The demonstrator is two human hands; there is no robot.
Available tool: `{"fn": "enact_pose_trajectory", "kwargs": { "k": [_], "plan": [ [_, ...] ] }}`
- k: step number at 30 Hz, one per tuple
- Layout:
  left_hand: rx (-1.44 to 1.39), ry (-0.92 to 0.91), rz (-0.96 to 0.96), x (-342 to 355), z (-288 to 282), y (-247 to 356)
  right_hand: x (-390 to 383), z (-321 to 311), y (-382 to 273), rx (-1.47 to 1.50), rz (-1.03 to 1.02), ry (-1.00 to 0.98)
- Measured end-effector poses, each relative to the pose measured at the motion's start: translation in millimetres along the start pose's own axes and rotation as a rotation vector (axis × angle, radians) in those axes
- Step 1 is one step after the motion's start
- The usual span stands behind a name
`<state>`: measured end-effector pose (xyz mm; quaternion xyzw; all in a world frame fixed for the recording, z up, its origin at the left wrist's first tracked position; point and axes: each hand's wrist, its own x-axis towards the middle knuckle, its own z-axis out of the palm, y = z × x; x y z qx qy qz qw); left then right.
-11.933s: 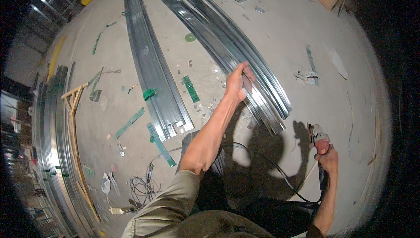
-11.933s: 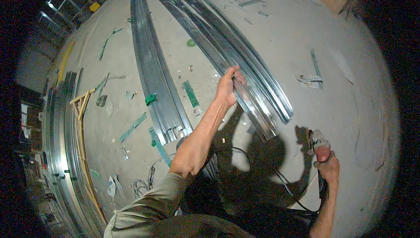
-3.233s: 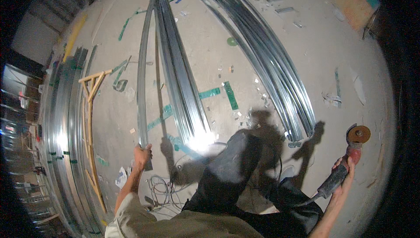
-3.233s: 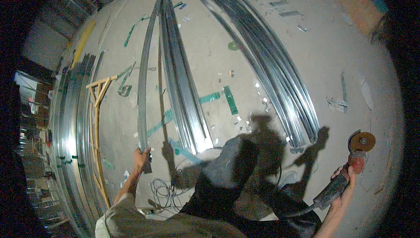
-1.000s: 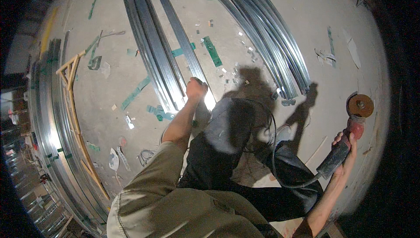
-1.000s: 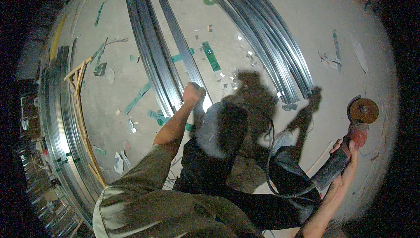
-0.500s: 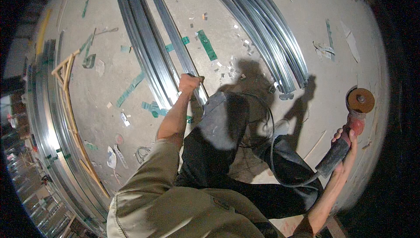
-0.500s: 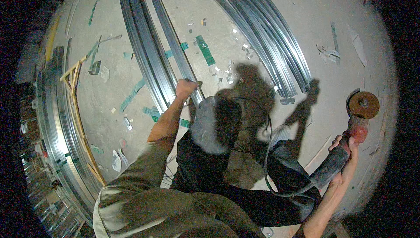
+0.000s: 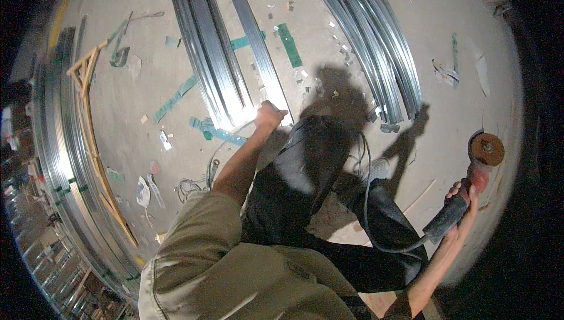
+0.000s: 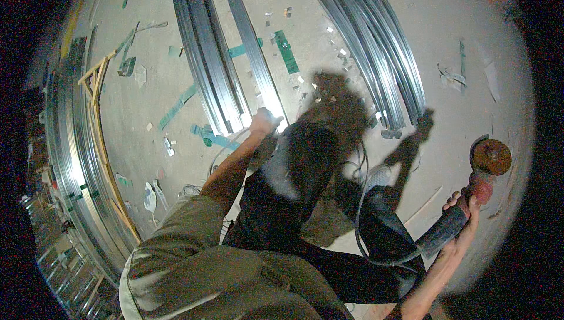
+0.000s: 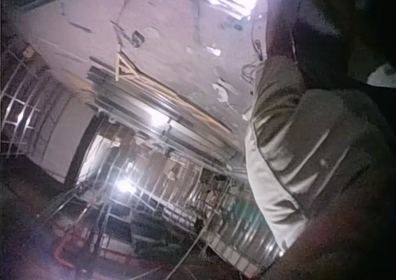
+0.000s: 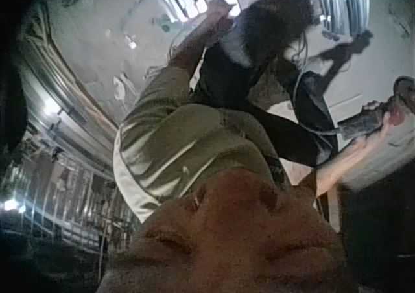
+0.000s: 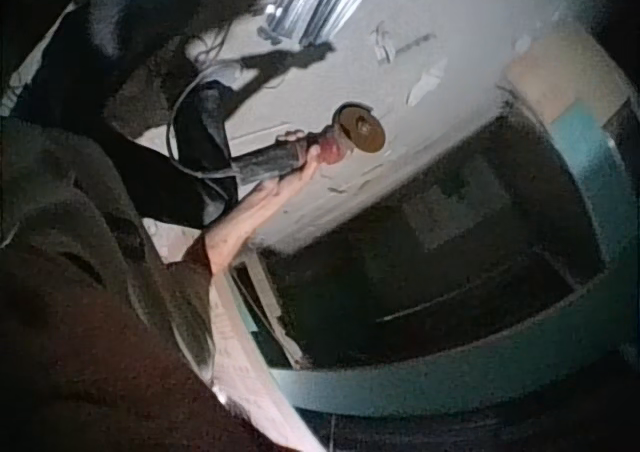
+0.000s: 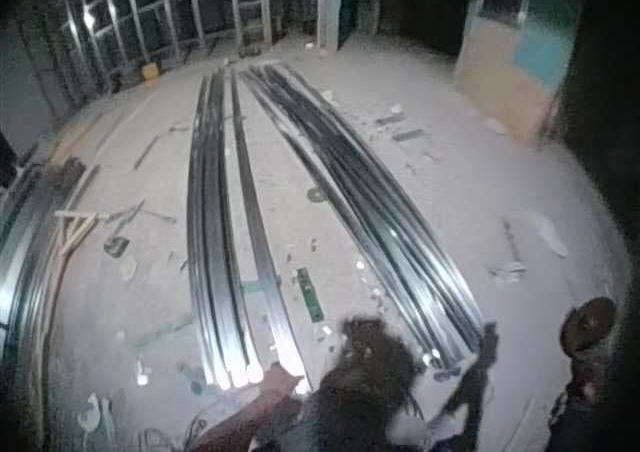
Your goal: The person uses an angle grinder to cut multiple metal rods on the floor. They hold each rod with one hand and operate the grinder with the other, producing sparks as they cut through the metal.
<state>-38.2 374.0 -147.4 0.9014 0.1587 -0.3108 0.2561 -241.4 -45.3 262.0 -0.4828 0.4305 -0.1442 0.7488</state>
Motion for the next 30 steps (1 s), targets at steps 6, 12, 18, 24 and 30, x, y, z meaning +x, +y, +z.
{"fn": "enact_pose_trajectory", "kwargs": {
  "k": [6, 12, 18, 24, 30],
  "plan": [
    [-0.004, -0.07, -0.11, 2, -3, 17, -1, 1, 0, 0.053, 0.042, 0.015],
    [0.03, -0.038, -0.109, -10, -10, 33, -1, 10, -1, -0.013, 0.028, -0.005],
    [-0.059, 0.047, 0.029, -21, -40, 11, -3, 14, 1, -0.025, -0.01, 0.002],
    [-0.902, 0.061, 0.132, -52, -96, 19, 1, 18, 4, -0.016, -0.009, 0.026],
    [-1.823, -0.632, 0.058, -92, -177, 77, 3, 27, 7, -0.011, -0.018, 0.011]
  ]
}}
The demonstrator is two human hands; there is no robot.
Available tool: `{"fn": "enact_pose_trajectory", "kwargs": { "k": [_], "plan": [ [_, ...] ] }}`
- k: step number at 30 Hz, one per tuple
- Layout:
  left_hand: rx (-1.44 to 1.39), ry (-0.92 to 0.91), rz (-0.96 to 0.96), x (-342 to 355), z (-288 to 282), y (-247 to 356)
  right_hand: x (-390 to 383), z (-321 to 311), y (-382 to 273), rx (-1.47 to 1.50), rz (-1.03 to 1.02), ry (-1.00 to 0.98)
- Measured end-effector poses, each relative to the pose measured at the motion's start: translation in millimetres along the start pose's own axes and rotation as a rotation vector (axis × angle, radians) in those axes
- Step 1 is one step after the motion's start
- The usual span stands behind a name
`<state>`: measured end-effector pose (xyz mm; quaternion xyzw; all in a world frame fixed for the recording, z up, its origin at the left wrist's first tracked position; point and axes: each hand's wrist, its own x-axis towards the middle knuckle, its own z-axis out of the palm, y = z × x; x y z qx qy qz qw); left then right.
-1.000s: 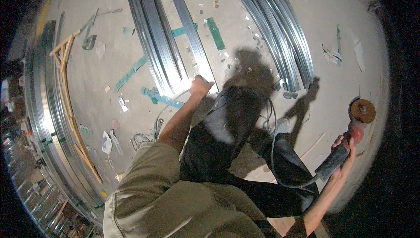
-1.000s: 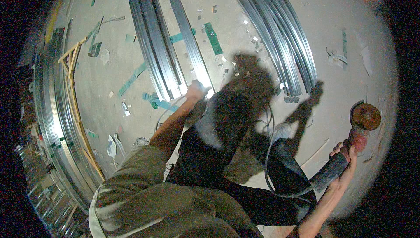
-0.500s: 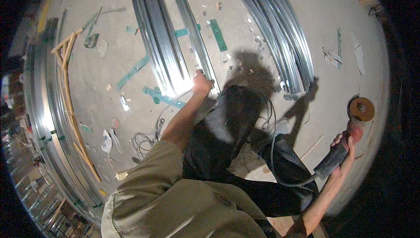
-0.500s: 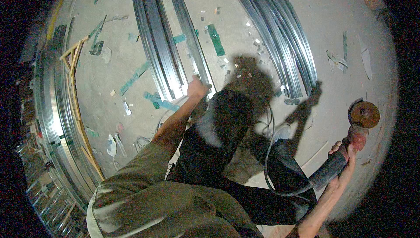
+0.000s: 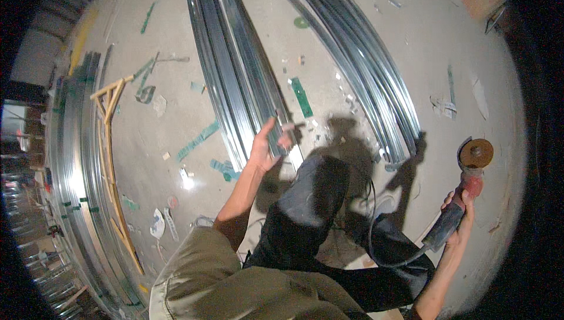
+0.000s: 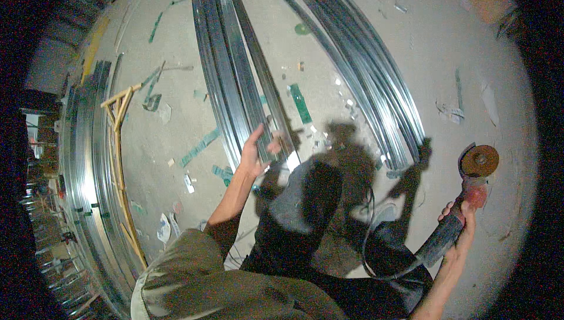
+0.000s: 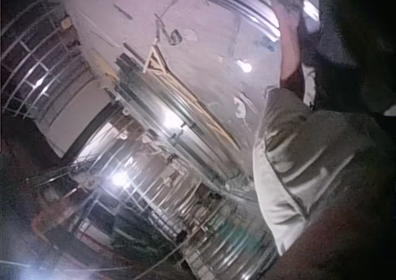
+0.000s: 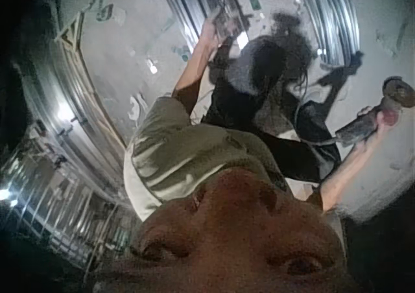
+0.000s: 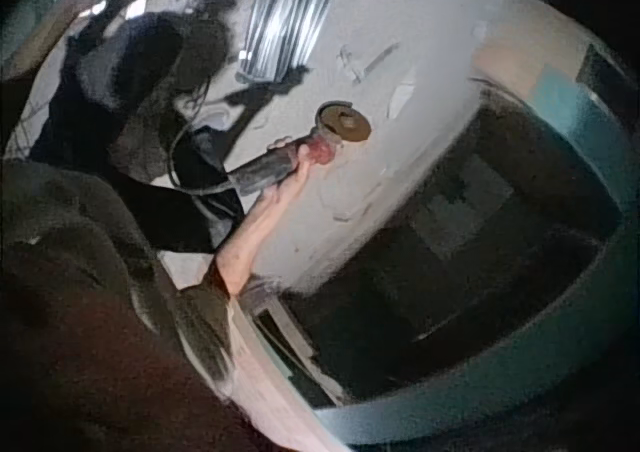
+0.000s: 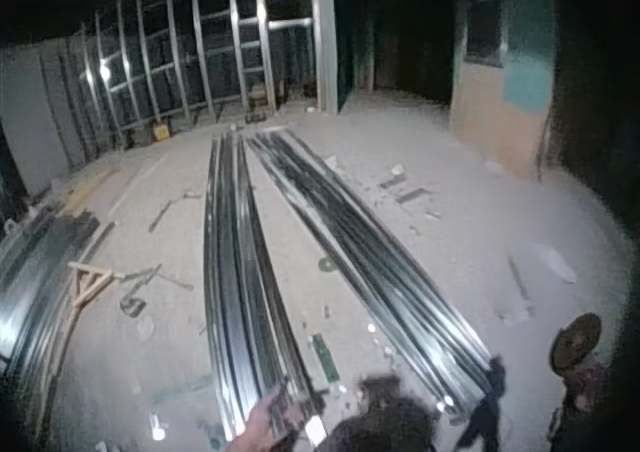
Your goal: The person uses an angle grinder to cut multiple metal rods on the floor. They hold each rod with one hand and operate the grinder with the other, producing sparks as they cut through the metal.
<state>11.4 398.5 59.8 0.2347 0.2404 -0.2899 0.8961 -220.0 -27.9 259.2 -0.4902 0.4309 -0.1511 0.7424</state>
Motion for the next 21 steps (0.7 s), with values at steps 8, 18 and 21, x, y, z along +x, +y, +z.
{"fn": "enact_pose_trajectory", "kwargs": {
  "k": [8, 18, 21],
  "plan": [
    [0.201, 0.302, 0.181, -6, 60, 2, -1, 18, 2, -0.023, 0.019, -0.027],
    [0.214, -0.2, 0.022, 50, 133, -41, -7, 15, 7, -0.155, 0.044, -0.026],
    [0.078, -0.348, -0.057, 82, 153, -65, -7, 10, 10, -0.221, 0.049, -0.037]
  ]
}}
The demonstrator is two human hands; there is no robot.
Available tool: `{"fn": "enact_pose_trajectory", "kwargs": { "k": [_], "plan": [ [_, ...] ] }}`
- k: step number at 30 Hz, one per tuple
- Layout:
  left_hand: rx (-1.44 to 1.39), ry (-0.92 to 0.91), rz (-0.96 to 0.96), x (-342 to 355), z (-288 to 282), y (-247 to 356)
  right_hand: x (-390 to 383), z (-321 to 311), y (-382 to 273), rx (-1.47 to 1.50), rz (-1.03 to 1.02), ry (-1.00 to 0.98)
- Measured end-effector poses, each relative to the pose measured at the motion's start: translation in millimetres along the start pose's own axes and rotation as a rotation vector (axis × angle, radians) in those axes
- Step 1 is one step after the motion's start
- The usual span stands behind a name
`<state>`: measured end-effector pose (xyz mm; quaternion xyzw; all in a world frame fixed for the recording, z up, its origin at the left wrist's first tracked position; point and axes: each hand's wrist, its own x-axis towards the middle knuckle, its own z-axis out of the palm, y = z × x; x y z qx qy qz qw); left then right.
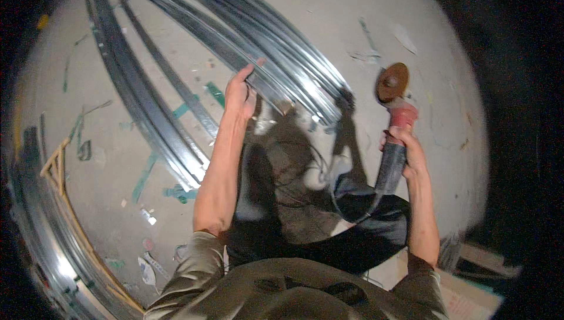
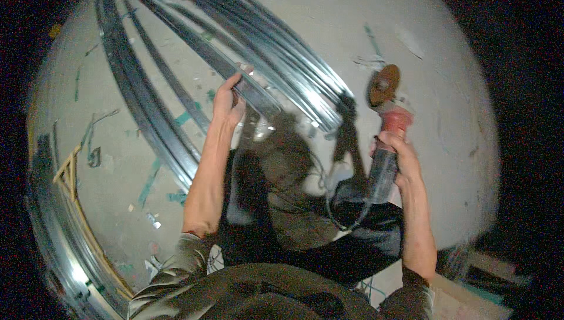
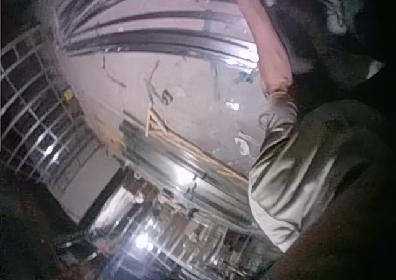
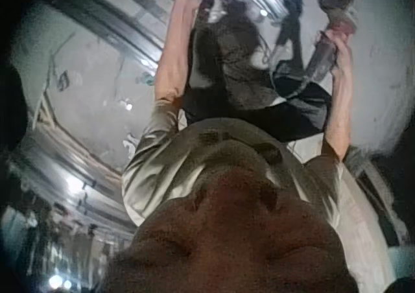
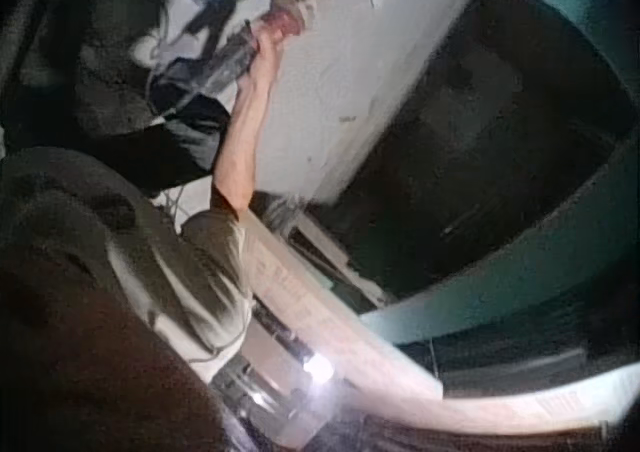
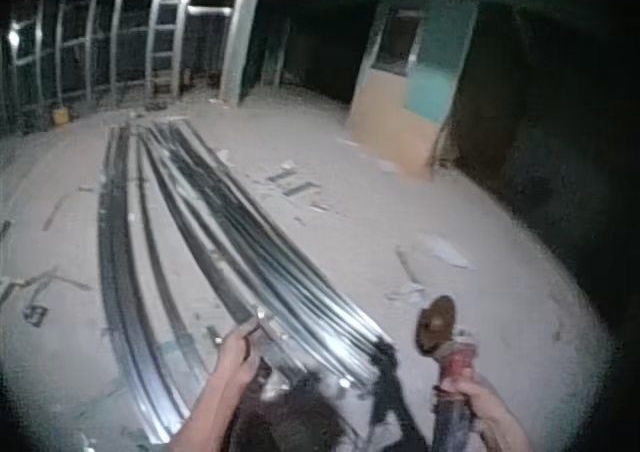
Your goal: The person uses an angle grinder to cut multiple metal rods on the floor. They hold each rod with one hand and operate the grinder with the other, producing sparks as they cut through the metal.
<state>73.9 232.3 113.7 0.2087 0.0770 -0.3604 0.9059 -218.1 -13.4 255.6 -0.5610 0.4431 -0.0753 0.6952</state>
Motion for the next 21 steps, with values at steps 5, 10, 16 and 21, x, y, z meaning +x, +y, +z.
{"fn": "enact_pose_trajectory", "kwargs": {
  "k": [5, 10, 16, 21],
  "plan": [
    [0.286, -0.118, -0.033, 40, -9, -67, -16, -4, 5, -0.222, -0.085, 0.027],
    [0.224, 0.073, -0.162, 62, -31, -83, -28, -4, 8, -0.458, -0.085, 0.2],
    [0.625, -0.18, 0.083, 60, -43, -107, -33, -9, 17, -0.915, -0.285, 0.251],
    [0.369, 0.043, -0.04, 67, -38, -103, -28, -25, 21, -1.057, -0.334, 0.305]
  ]
}}
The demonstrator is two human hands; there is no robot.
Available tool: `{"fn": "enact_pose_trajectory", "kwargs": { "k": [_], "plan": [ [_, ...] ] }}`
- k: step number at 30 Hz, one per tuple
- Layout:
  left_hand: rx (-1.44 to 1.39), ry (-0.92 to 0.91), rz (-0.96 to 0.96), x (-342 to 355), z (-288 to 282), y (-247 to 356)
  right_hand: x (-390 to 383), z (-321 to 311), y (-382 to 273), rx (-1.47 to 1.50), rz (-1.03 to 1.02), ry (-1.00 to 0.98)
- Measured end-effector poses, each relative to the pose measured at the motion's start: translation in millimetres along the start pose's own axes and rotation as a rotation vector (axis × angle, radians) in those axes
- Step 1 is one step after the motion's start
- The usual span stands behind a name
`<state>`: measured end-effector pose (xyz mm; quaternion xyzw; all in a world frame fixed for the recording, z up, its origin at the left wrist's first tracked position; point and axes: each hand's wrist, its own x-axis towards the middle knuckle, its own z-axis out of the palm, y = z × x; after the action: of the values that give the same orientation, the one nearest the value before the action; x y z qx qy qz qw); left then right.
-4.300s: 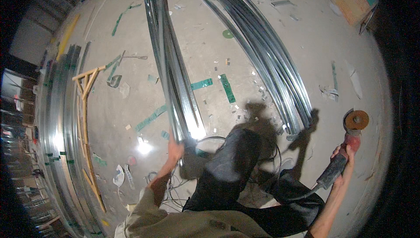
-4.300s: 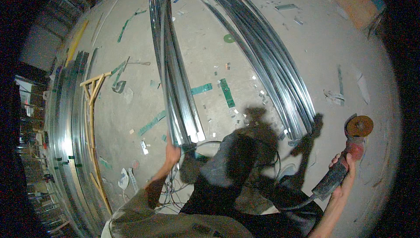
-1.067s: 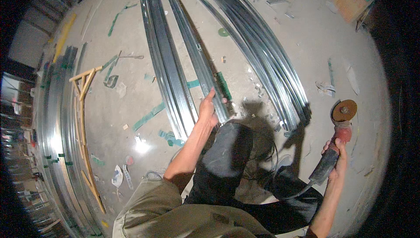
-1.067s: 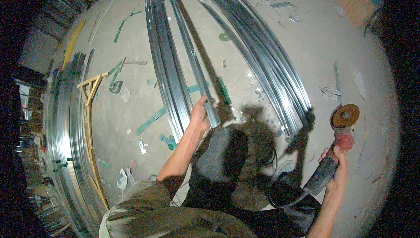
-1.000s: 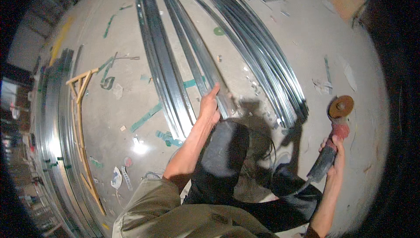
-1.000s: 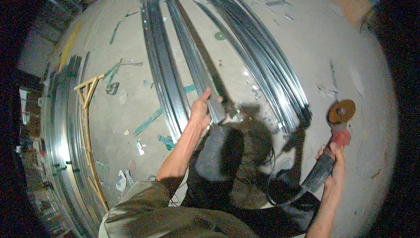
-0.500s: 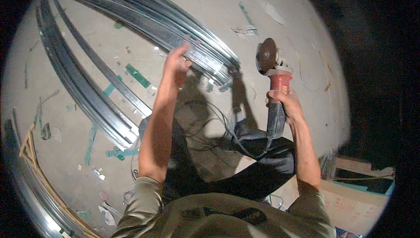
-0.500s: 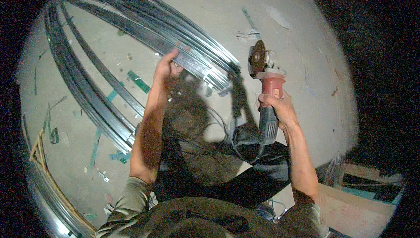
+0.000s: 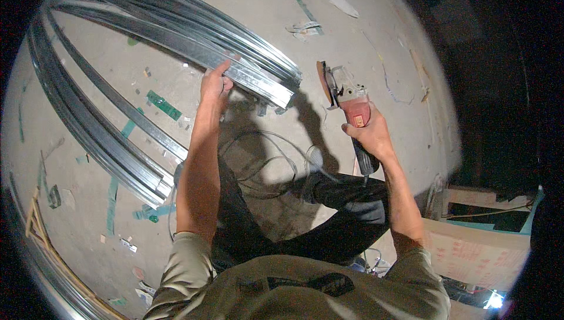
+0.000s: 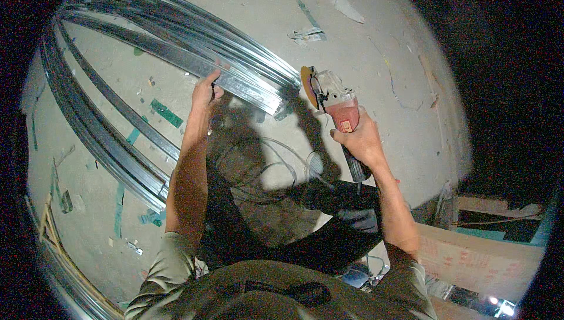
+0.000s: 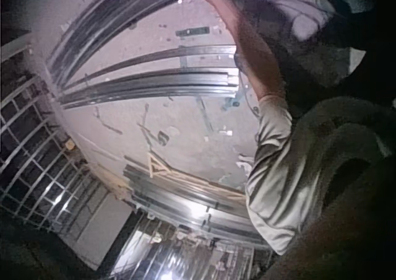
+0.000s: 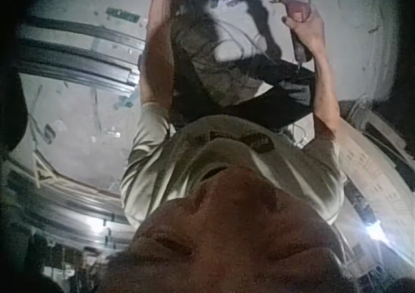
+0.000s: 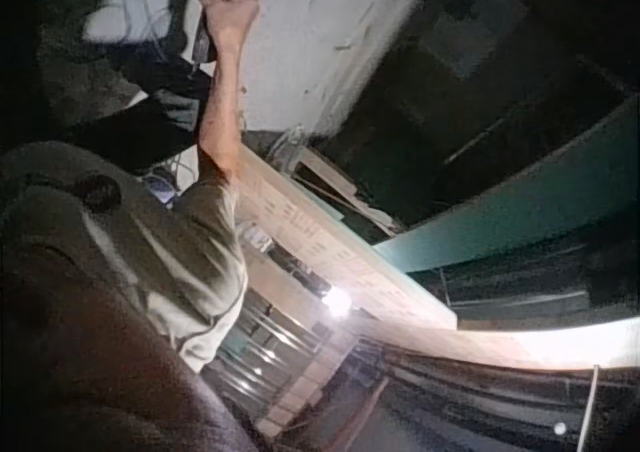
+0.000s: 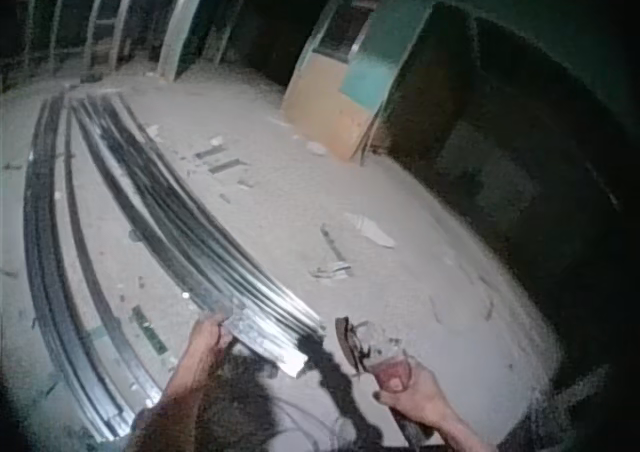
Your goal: The person uses an angle grinder to cut multiple metal rods on the floor. They hold each rod with one hand and operate the grinder with the other, producing sparks as they cut through the metal.
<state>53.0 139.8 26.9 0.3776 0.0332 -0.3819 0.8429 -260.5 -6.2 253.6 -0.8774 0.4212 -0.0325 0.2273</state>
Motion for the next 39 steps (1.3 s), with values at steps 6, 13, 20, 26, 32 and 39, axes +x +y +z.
{"fn": "enact_pose_trajectory", "kwargs": {
  "k": [6, 13, 20, 26, 32, 39],
  "plan": [
    [0.073, 0.067, -0.188, -5, 4, 2, -4, -4, 12, -0.237, 0.106, -0.088],
    [0.127, 0.187, -0.126, 4, 18, -18, -19, 3, 28, -0.289, 0.116, -0.143],
    [0.148, 0.18, -0.137, 5, 30, -31, -19, 6, 29, -0.337, 0.068, -0.168],
    [0.259, 0.183, -0.187, 2, 36, -29, -19, 8, 24, -0.346, 0.074, -0.165],
    [0.363, 0.166, -0.109, -8, 41, -25, -19, 12, 21, -0.375, 0.078, -0.167],
    [0.362, 0.217, -0.16, -12, 47, -20, -21, 12, 19, -0.373, 0.062, -0.16]
  ]
}}
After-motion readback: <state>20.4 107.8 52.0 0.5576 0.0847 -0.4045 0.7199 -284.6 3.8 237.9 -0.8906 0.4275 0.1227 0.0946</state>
